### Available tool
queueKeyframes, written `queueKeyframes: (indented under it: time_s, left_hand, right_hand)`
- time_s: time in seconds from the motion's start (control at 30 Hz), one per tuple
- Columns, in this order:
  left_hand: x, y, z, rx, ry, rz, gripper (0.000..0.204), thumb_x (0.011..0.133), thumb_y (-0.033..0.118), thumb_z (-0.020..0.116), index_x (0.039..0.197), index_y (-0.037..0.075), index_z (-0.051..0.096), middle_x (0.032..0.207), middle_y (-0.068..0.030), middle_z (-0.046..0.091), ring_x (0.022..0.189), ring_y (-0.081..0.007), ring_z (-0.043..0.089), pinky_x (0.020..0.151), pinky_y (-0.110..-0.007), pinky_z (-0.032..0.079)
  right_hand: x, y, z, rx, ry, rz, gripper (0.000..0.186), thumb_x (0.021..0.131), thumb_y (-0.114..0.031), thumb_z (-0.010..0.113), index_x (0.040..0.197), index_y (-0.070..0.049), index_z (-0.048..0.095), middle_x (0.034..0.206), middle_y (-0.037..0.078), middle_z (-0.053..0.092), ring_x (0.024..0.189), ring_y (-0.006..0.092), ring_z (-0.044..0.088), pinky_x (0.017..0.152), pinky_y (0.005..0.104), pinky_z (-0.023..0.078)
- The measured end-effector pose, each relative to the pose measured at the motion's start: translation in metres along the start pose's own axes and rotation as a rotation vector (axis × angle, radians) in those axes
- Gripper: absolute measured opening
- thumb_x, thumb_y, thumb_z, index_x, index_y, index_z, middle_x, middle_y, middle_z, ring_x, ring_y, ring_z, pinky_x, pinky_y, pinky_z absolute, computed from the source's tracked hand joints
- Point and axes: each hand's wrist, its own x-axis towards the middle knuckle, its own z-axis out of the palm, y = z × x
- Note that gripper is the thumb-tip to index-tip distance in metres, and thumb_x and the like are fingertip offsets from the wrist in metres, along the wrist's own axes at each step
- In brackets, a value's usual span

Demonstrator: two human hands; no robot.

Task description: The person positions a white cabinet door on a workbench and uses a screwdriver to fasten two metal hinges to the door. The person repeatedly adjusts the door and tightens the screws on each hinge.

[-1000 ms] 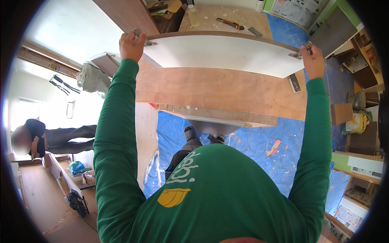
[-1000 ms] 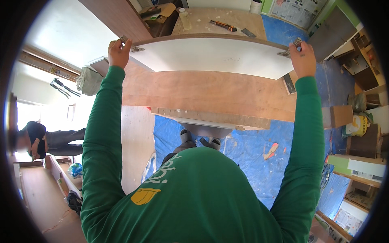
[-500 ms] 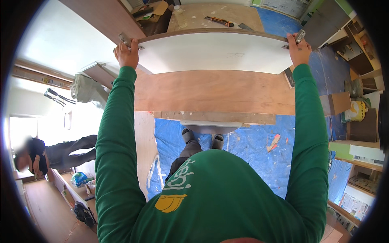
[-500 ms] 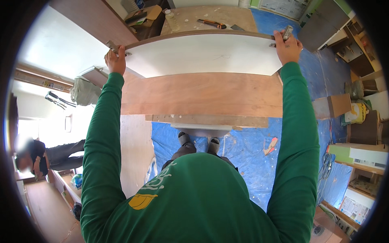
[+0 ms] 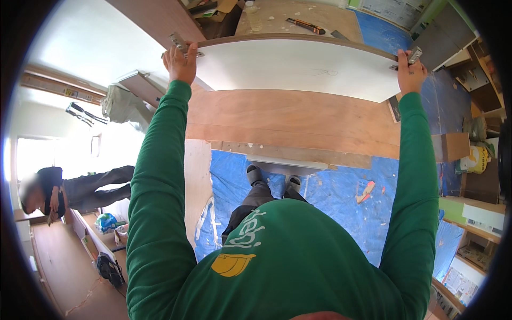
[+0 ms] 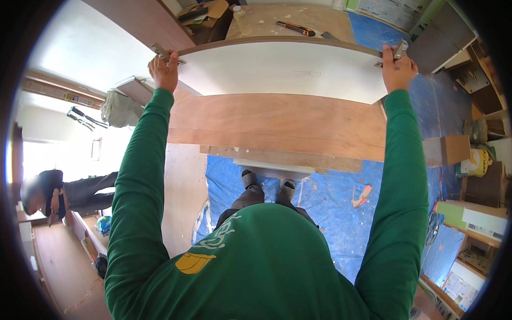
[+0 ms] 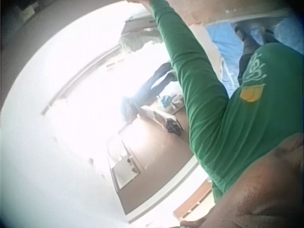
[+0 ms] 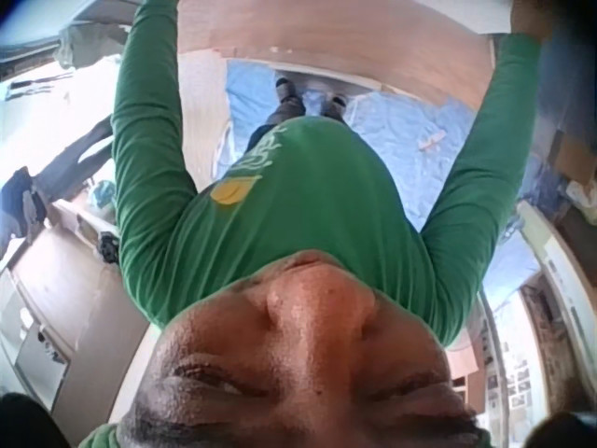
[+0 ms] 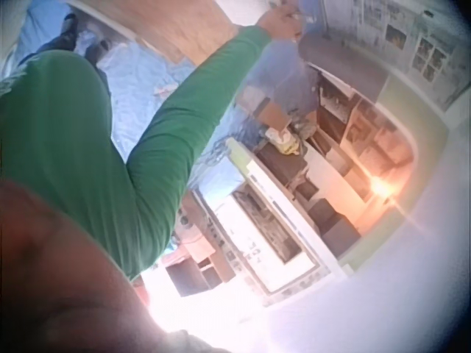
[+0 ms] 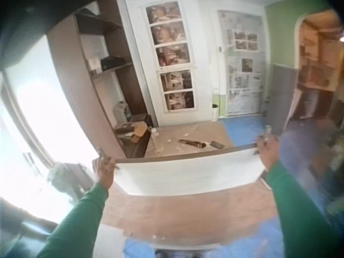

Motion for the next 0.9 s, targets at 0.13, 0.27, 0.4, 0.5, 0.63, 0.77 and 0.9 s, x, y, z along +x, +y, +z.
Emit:
queueKeyframes:
  time_s: [0.13,0.27,0.4,0.5,0.63,0.77,0.9]
  left_hand:
    - [-0.003,0.001,-0.009,-0.013,0.009,0.008,0.040,0.101,0.049,0.059,0.113,0.013,0.073,0.114,-0.0140,0.063,0.122,-0.0370,0.049,0.113,-0.050,0.030]
    - [-0.003,0.018,-0.016,-0.008,-0.129,-0.067,0.054,0.098,0.058,0.060,0.123,0.010,0.068,0.120,-0.0146,0.060,0.129,-0.0360,0.044,0.118,-0.048,0.027]
    - [-0.006,0.024,-0.023,0.061,-0.188,-0.089,0.069,0.092,0.068,0.063,0.129,0.009,0.064,0.126,-0.0156,0.056,0.137,-0.0366,0.037,0.120,-0.048,0.028]
    - [-0.010,0.021,-0.021,0.042,-0.076,-0.046,0.068,0.083,0.063,0.076,0.123,0.009,0.066,0.117,-0.0126,0.059,0.126,-0.0344,0.043,0.117,-0.049,0.027]
    - [-0.010,0.023,-0.021,0.058,-0.029,0.004,0.068,0.078,0.059,0.083,0.120,0.008,0.066,0.113,-0.0116,0.060,0.122,-0.0337,0.046,0.118,-0.050,0.026]
    - [-0.011,0.018,-0.030,0.079,-0.152,-0.015,0.079,0.079,0.059,0.081,0.133,0.007,0.058,0.132,-0.0175,0.053,0.136,-0.0387,0.039,0.123,-0.050,0.023]
    - [-0.023,0.021,-0.041,0.023,-0.095,0.040,0.093,0.082,0.051,0.080,0.151,0.002,0.043,0.157,-0.0241,0.037,0.149,-0.0426,0.028,0.125,-0.051,0.022]
  right_hand:
    - [-0.001,-0.003,0.001,0.020,-0.022,0.010,0.044,0.094,-0.050,0.064,0.107,-0.010,0.075,0.106,0.012,0.076,0.109,0.0301,0.067,0.112,0.0430,0.033]
    - [0.002,0.004,-0.003,0.005,-0.010,0.010,0.044,0.096,-0.049,0.062,0.107,-0.008,0.075,0.107,0.011,0.076,0.111,0.0310,0.066,0.113,0.0438,0.032]
    - [-0.004,-0.002,-0.006,0.035,-0.007,0.003,0.043,0.097,-0.047,0.062,0.106,-0.007,0.074,0.107,0.011,0.076,0.111,0.0311,0.065,0.114,0.0441,0.030]
    - [-0.003,-0.004,-0.008,0.044,-0.007,-0.012,0.042,0.097,-0.046,0.062,0.105,-0.007,0.074,0.106,0.011,0.076,0.111,0.0307,0.065,0.114,0.0441,0.029]
    - [-0.005,-0.001,-0.007,0.034,0.007,-0.006,0.040,0.096,-0.045,0.062,0.104,-0.007,0.074,0.107,0.011,0.076,0.111,0.0302,0.065,0.115,0.0442,0.029]
    - [-0.006,-0.003,-0.005,0.030,0.020,-0.021,0.039,0.097,-0.044,0.062,0.104,-0.007,0.074,0.106,0.011,0.076,0.108,0.0303,0.065,0.114,0.0438,0.030]
    - [-0.006,0.003,-0.005,0.059,0.008,-0.048,0.039,0.097,-0.044,0.063,0.104,-0.007,0.073,0.104,0.011,0.076,0.107,0.0301,0.065,0.113,0.0440,0.031]
